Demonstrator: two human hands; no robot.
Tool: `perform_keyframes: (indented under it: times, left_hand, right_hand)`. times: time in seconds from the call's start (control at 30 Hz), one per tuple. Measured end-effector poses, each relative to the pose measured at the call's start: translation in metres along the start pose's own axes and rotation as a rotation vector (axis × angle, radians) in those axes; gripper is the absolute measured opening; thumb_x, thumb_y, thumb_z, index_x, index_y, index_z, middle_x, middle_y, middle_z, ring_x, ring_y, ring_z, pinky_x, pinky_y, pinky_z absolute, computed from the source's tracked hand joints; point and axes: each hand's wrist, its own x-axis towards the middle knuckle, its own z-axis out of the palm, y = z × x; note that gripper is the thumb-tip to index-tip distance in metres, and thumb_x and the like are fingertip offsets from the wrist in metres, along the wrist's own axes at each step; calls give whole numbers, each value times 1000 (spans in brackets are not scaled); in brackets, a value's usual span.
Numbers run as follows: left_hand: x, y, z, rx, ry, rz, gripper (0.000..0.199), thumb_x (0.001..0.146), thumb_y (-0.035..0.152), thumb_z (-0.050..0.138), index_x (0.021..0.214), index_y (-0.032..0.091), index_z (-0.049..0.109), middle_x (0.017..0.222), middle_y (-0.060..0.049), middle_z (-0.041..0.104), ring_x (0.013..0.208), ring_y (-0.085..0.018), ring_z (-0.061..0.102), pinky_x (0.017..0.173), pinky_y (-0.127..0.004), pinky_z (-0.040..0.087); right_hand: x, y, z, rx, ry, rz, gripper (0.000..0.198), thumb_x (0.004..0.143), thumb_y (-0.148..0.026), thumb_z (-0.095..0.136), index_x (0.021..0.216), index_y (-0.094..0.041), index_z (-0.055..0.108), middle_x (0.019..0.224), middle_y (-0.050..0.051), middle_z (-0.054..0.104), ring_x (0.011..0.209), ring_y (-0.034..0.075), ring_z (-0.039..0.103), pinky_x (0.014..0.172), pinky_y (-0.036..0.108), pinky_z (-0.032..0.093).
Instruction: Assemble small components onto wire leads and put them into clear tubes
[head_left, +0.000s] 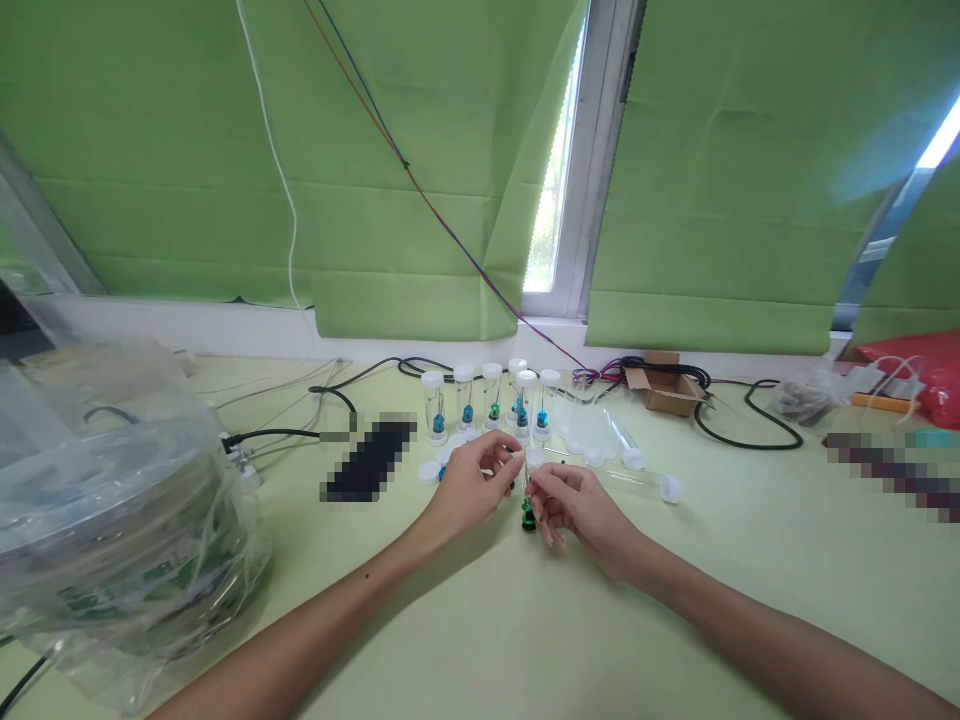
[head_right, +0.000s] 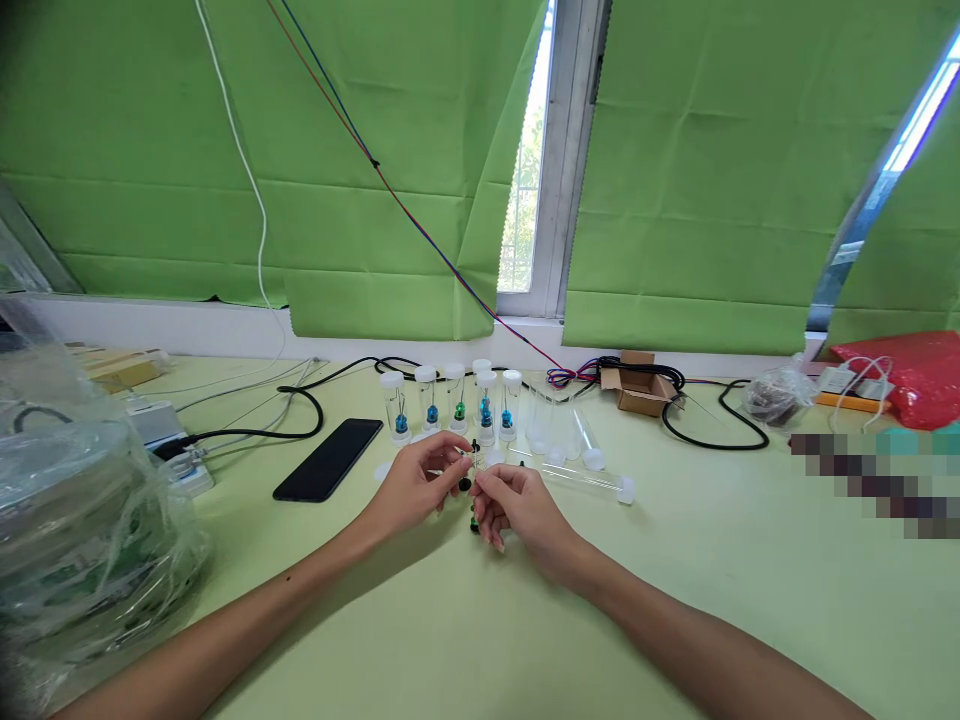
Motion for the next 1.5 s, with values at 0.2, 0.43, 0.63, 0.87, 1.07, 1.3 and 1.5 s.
perform_keyframes:
  times: [0.2,0.43,0.63,0.87,1.07,1.3,1.5]
  left_hand:
    - [-1,2,-1,-31,9,-25,24,83,43,57,91,21,62,68,0,59,56,-14,57,44,-21,42]
    - [0,1,-1,-25,19,-48,23,84,43,56,89,21,61,64,1,58,53,-13,56,42,-20,39]
    - [0,-3,0,-40,22,-42,25,84,45,56,89,20,62,66,1,60,53,-13,57,44,-22,42]
    - [-2,-4,2,-32,5,-32,25,85,44,55,88,21,63,65,1,60,52,-13,56,44,-22,41]
    - [-6,0,3,37,-14,-21,23,87,42,52,88,21,62,65,0,59,55,-13,56,46,-23,39]
    - [-11,2,5,73,-31,-40,24,88,41,50,86,20,62,64,1,57,56,-13,54,48,-23,37]
    - [-10,-1,6,97,-44,-42,23,89,39,48,87,20,60,64,1,56,57,-13,54,49,-23,36]
  right_hand:
    - [-1,-4,-1,34,10,39,41,78,-56,64,77,-15,62,52,-4,54,38,8,49,36,20,35]
    - [-2,-12,-6,80,49,125,41,78,-57,64,80,-16,61,52,-5,54,36,7,47,31,18,27]
    - [-1,-22,-12,105,74,85,40,80,-55,64,82,-15,62,51,-5,52,35,7,45,32,19,27]
    - [-2,-41,-23,109,121,29,36,78,-51,68,83,-16,62,51,-6,48,35,6,42,32,19,25]
    - [-6,-66,-29,82,172,-22,36,79,-50,67,85,-15,63,50,-5,47,35,6,38,32,19,20]
    - [6,-98,-39,84,226,-72,23,91,-35,57,87,-14,62,50,-5,46,35,6,36,32,18,24]
    - [33,-120,-56,149,279,-83,24,97,-24,47,89,-11,65,54,-2,47,41,6,40,33,15,30]
